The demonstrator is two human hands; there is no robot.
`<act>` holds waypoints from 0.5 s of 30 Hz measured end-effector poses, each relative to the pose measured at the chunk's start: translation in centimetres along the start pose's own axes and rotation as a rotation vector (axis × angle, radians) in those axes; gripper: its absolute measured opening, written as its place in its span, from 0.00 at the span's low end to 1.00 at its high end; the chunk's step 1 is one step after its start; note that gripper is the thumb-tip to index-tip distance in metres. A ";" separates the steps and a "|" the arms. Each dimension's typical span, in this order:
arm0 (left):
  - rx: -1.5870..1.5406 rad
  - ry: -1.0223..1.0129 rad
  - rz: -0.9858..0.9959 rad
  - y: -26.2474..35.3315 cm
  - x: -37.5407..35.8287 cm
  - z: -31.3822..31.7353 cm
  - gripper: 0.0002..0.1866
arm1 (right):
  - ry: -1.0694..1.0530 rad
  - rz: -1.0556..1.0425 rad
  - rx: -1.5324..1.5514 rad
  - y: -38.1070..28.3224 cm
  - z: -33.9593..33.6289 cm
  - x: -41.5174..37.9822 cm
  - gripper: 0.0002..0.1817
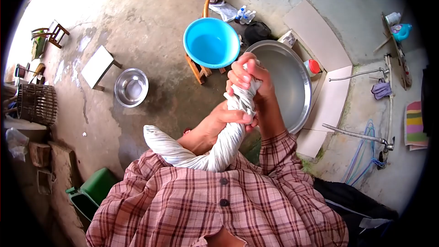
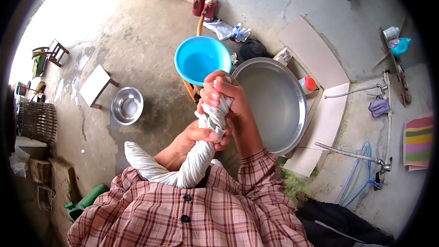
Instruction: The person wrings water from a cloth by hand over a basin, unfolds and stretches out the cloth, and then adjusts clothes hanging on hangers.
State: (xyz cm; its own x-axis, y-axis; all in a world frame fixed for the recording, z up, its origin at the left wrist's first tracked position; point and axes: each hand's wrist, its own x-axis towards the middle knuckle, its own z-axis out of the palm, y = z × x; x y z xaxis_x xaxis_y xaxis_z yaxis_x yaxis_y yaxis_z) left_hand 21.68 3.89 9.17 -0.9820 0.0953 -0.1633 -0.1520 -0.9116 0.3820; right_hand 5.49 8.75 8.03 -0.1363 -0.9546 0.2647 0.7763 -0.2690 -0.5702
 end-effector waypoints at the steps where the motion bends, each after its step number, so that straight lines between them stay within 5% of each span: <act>1: 0.128 0.003 -0.001 0.3 0.1 -0.2 0.16 | 0.171 0.114 -0.138 -0.8 1.4 0.2 0.13; 2: 0.183 0.159 0.051 0.1 0.1 0.5 0.11 | 0.497 0.141 -0.276 -0.6 4.8 1.1 0.12; 5: 0.438 0.283 0.090 0.5 0.2 0.0 0.09 | 0.636 0.255 -0.600 0.5 3.6 1.7 0.11; 9: 0.476 0.418 0.154 -2.3 2.5 -4.0 0.07 | 0.667 0.243 -0.950 3.8 -0.2 1.0 0.10; 15: 0.561 0.499 0.275 -6.2 6.9 -12.1 0.18 | 0.770 0.150 -1.455 7.5 -5.0 -0.6 0.14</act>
State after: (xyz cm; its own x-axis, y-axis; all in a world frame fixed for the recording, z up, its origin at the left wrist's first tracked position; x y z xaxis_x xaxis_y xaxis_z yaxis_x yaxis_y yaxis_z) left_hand 17.16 5.35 -5.29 -0.8463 -0.4148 -0.3342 -0.0764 -0.5264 0.8468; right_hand 8.27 6.65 -0.28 -0.7162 -0.6974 -0.0262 -0.3207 0.3623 -0.8751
